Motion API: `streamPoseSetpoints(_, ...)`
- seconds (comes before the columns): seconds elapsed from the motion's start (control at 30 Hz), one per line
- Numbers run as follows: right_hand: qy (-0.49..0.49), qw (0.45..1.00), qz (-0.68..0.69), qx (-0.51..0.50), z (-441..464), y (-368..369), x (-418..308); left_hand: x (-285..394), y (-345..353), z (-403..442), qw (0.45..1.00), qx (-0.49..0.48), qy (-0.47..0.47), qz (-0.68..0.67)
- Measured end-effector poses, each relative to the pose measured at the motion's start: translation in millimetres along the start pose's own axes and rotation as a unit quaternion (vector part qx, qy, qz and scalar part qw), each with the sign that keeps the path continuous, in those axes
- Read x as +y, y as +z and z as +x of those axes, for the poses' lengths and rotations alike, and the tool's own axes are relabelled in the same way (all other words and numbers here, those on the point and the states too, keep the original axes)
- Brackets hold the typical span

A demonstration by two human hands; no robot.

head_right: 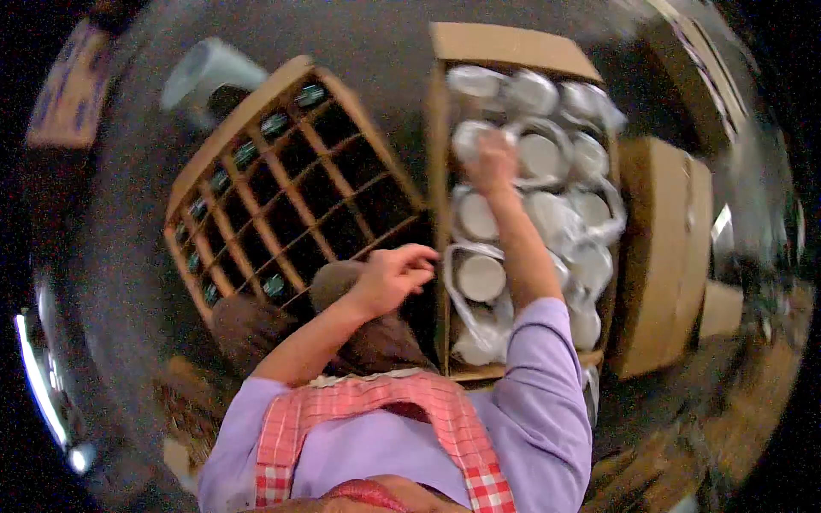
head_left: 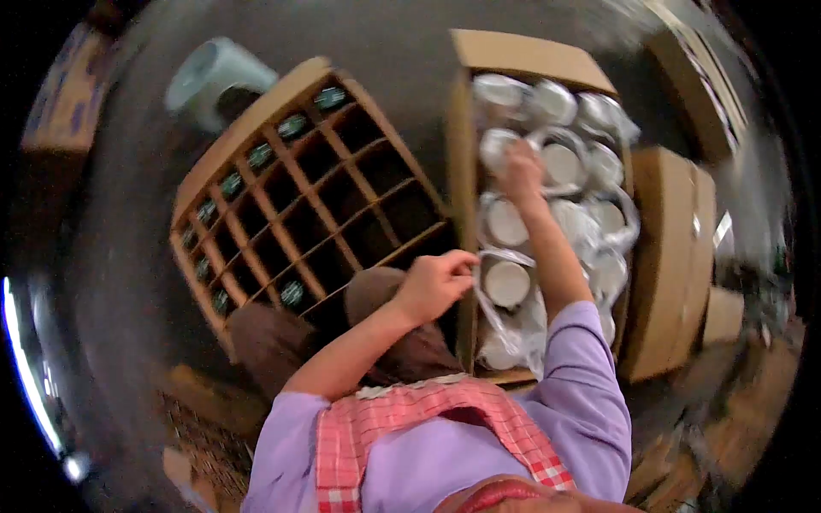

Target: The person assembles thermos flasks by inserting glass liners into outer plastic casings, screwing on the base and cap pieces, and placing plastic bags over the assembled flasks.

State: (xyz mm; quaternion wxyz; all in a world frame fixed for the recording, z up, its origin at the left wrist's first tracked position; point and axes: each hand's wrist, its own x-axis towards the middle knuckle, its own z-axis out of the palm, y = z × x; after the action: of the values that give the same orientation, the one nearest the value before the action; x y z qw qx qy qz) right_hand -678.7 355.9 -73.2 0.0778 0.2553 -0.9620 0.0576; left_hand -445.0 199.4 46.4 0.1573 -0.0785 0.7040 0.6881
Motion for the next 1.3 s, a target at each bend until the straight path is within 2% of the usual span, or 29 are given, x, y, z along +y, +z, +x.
streamPoseSetpoints(0.03, -0.035, 0.998, 0.003, 0.053, -1.7, 17.1, 4.4, -4.0, -1.6, -1.8, 0.998, 0.012, 0.031, 0.058)
streamPoseSetpoints(0.07, -0.064, 0.992, 0.005, 0.106, -4.2, 28.3, 7.2, -6.8, -3.6, -3.1, 0.997, 0.024, 0.052, 0.059)
streamPoseSetpoints(0.13, -0.103, 0.985, -0.005, 0.14, 0.6, 2.5, -12.6, -4.3, -14.5, -8.8, 0.995, 0.053, 0.052, 0.066)
streamPoseSetpoints(0.2, -0.061, 0.996, 0.063, 0.007, 2.4, -7.8, -12.3, -6.0, -22.0, -14.5, 0.998, 0.067, 0.008, 0.006)
streamPoseSetpoints(0.27, 0.061, 0.988, 0.14, 0.008, 3.7, -33.1, -27.7, -2.9, -29.9, -21.6, 0.997, 0.075, -0.005, -0.035)
streamPoseSetpoints(0.3, 0.143, 0.884, 0.446, -0.011, 6.2, -39.7, -26.8, -5.3, -34.6, -23.1, 0.995, 0.072, -0.015, -0.066)
streamPoseSetpoints(0.33, 0.147, 0.783, 0.604, 0.001, 7.3, -61.6, -37.0, -4.2, -38.3, -24.6, 0.993, 0.069, -0.025, -0.094)
streamPoseSetpoints(0.37, 0.166, 0.742, 0.649, 0.028, 4.1, -82.6, -48.6, -2.3, -41.2, -25.7, 0.979, 0.072, -0.051, -0.185)
streamPoseSetpoints(0.4, 0.188, 0.696, 0.691, 0.055, -4.6, -121.5, -76.9, -13.0, -46.6, -21.1, 0.977, 0.078, -0.061, -0.187)
streamPoseSetpoints(0.47, 0.135, 0.622, 0.768, 0.065, -27.8, -185.0, -124.5, -5.4, -60.4, -23.5, 0.903, 0.003, -0.12, -0.412)
streamPoseSetpoints(0.5, 0.108, 0.582, 0.803, 0.069, -46.2, -203.7, -147.6, -6.1, -56.4, -26.9, 0.881, 0.009, -0.111, -0.46)
streamPoseSetpoints(0.57, -0.017, 0.542, 0.841, 0.002, -92.7, -222.8, -190.6, -6.3, -48.9, -34.3, 0.83, 0.017, -0.091, -0.55)
streamPoseSetpoints(0.63, -0.115, 0.577, 0.801, -0.109, -141.7, -238.0, -232.6, 7.4, -48.5, -59.5, 0.859, 0.047, 0.143, -0.49)
streamPoseSetpoints(0.67, -0.185, 0.61, 0.75, -0.176, -164.2, -246.1, -252.6, 12.6, -51.7, -74.1, 0.864, 0.066, 0.209, -0.454)
streamPoseSetpoints(0.7, -0.26, 0.635, 0.689, -0.232, -180.6, -251.9, -270.6, 16.0, -55.3, -93.0, 0.864, 0.087, 0.255, -0.426)
streamPoseSetpoints(0.73, -0.375, 0.614, 0.634, -0.282, -186.7, -253.1, -284.6, 14.3, -59.9, -121.8, 0.868, 0.118, 0.267, -0.402)
streamPoseSetpoints(0.77, -0.397, 0.659, 0.52, -0.371, -210.8, -233.4, -294.3, 10.4, -62.5, -144.3, 0.874, 0.139, 0.259, -0.386)
streamPoseSetpoints(0.8, -0.482, 0.663, 0.501, -0.278, -238.0, -204.0, -296.4, 1.3, -66.1, -171.0, 0.881, 0.165, 0.24, -0.372)
streamPoseSetpoints(0.87, -0.505, 0.601, 0.477, -0.395, -232.5, -256.3, -306.0, -21.0, -76.4, -222.8, 0.893, 0.213, 0.197, -0.344)
streamPoseSetpoints(0.97, -0.524, 0.467, 0.545, -0.459, -219.8, -303.5, -291.7, -56.0, -91.6, -289.4, 0.898, 0.268, 0.15, -0.316)
streamPoseSetpoints(1.0, -0.533, 0.443, 0.617, -0.372, -218.4, -302.8, -282.5, -68.1, -96.0, -310.1, 0.897, 0.286, 0.139, -0.307)
streamPoseSetpoints(1.03, -0.44, 0.462, 0.68, -0.361, -216.0, -306.5, -267.7, -77.1, -99.5, -323.9, 0.897, 0.295, 0.133, -0.3)
streamPoseSetpoints(1.07, -0.289, 0.464, 0.784, -0.293, -219.3, -295.3, -262.2, -85.3, -103.5, -337.6, 0.897, 0.307, 0.127, -0.291)
streamPoseSetpoints(1.1, -0.184, 0.571, 0.777, -0.191, -214.0, -296.9, -263.0, -93.3, -107.2, -346.7, 0.899, 0.312, 0.123, -0.283)
streamPoseSetpoints(1.13, -0.191, 0.656, 0.729, -0.053, -203.1, -284.3, -270.6, -97.5, -111.6, -348.7, 0.902, 0.314, 0.118, -0.273)
streamPoseSetpoints(1.2, -0.151, 0.737, 0.657, -0.039, -187.8, -265.2, -295.6, -103.2, -117.4, -357.6, 0.906, 0.316, 0.116, -0.258)
streamPoseSetpoints(1.23, -0.178, 0.701, 0.687, -0.064, -184.8, -245.9, -311.9, -102.6, -121.1, -356.7, 0.908, 0.313, 0.117, -0.251)
streamPoseSetpoints(1.27, -0.235, 0.696, 0.673, -0.086, -182.6, -234.3, -322.1, -101.0, -125.7, -354.5, 0.91, 0.311, 0.118, -0.246)
streamPoseSetpoints(1.3, -0.241, 0.726, 0.633, -0.118, -178.9, -236.3, -328.9, -98.7, -131.6, -352.5, 0.912, 0.311, 0.121, -0.239)
